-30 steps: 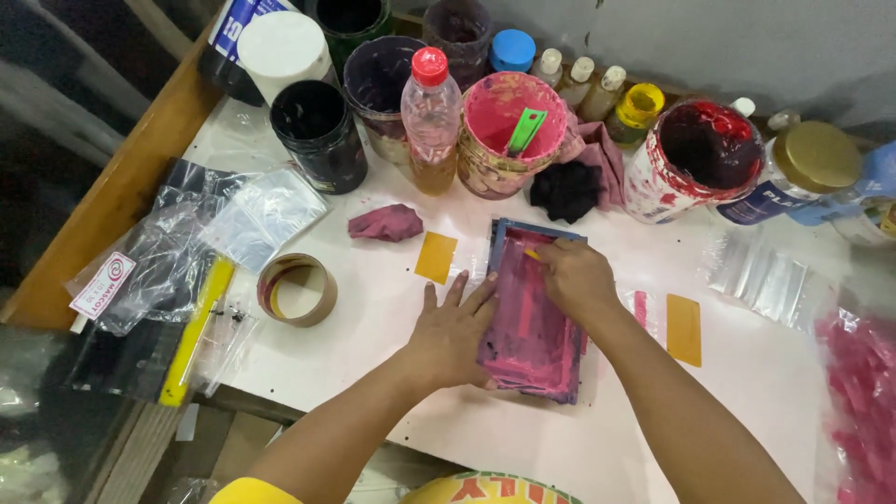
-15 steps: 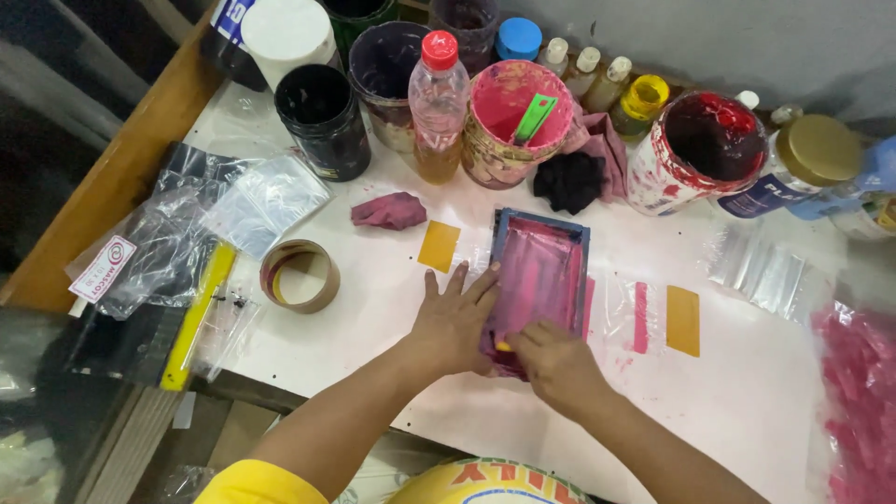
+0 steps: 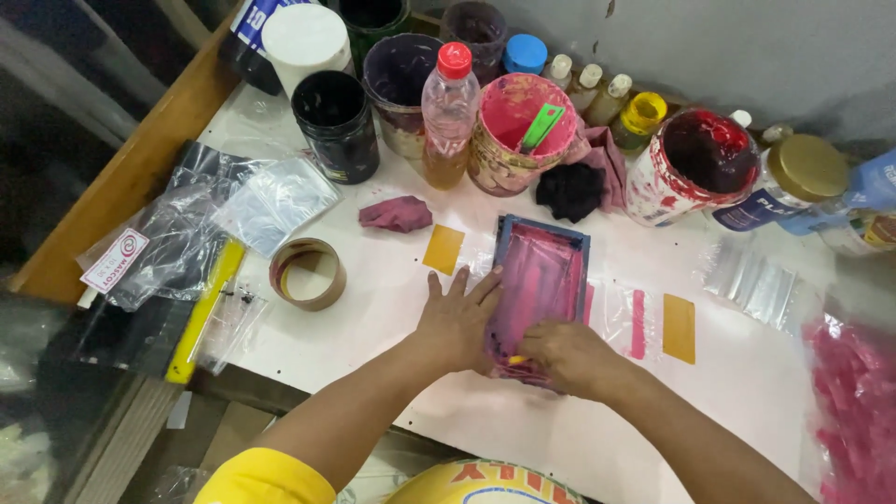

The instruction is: The person uses a yellow squeegee to spread pink ink evenly across a rectangular screen printing frame. They repeatedly pull the ink from one side to the other to ensure full coverage of the mesh surface.

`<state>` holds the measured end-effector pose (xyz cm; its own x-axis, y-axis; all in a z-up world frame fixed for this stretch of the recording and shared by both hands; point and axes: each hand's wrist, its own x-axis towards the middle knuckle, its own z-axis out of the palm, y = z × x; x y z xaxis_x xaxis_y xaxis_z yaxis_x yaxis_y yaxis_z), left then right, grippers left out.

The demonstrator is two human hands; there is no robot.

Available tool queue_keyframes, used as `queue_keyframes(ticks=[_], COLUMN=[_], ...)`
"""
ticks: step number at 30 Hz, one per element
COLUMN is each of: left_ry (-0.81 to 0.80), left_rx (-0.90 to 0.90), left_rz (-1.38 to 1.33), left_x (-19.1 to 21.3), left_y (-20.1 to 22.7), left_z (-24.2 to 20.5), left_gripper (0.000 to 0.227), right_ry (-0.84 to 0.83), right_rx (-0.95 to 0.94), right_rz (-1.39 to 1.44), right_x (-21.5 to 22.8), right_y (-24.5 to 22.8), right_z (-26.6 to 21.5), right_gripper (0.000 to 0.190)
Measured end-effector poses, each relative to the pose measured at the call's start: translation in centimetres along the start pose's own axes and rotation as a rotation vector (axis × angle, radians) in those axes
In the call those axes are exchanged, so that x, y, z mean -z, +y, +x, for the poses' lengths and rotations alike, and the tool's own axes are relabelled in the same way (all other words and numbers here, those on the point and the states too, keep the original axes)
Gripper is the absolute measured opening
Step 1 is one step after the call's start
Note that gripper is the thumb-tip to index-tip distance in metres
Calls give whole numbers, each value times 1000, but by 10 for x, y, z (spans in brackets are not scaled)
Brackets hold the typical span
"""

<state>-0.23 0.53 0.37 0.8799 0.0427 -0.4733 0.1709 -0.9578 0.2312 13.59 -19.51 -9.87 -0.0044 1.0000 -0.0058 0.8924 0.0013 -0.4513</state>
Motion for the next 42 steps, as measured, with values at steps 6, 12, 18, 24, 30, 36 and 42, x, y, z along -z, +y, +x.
queue_keyframes(ticks=[6, 12, 18, 24, 30, 36, 42], left_ry=[-24, -34, -48, -48, -47, -52, -49], left_rx=[3, -13, -10, -16, -20, -22, -15], left_rz=[-7, -26, -27, -34, -30, -36, 16], left_x=[3, 6, 17, 18, 14, 15, 18], left_y=[0, 1, 5, 5, 4, 5, 9], left_z=[0, 0, -7, -8, -5, -7, -4], left_gripper=[113, 114, 113, 112, 113, 114, 112], right_ry=[-165, -90, 316, 302, 525, 544, 558], right_rx=[15, -196, -951, -1017, -756, -693, -719], right_rz=[-277, -317, -128, -206, -551, -519, -430], right_x=[-8, 61, 18, 15, -12, -19, 32], right_y=[34, 23, 73, 39, 49, 50, 39], right_z=[-15, 16, 33, 56, 54, 54, 58], right_gripper=[14, 16, 23, 27, 19, 16, 13])
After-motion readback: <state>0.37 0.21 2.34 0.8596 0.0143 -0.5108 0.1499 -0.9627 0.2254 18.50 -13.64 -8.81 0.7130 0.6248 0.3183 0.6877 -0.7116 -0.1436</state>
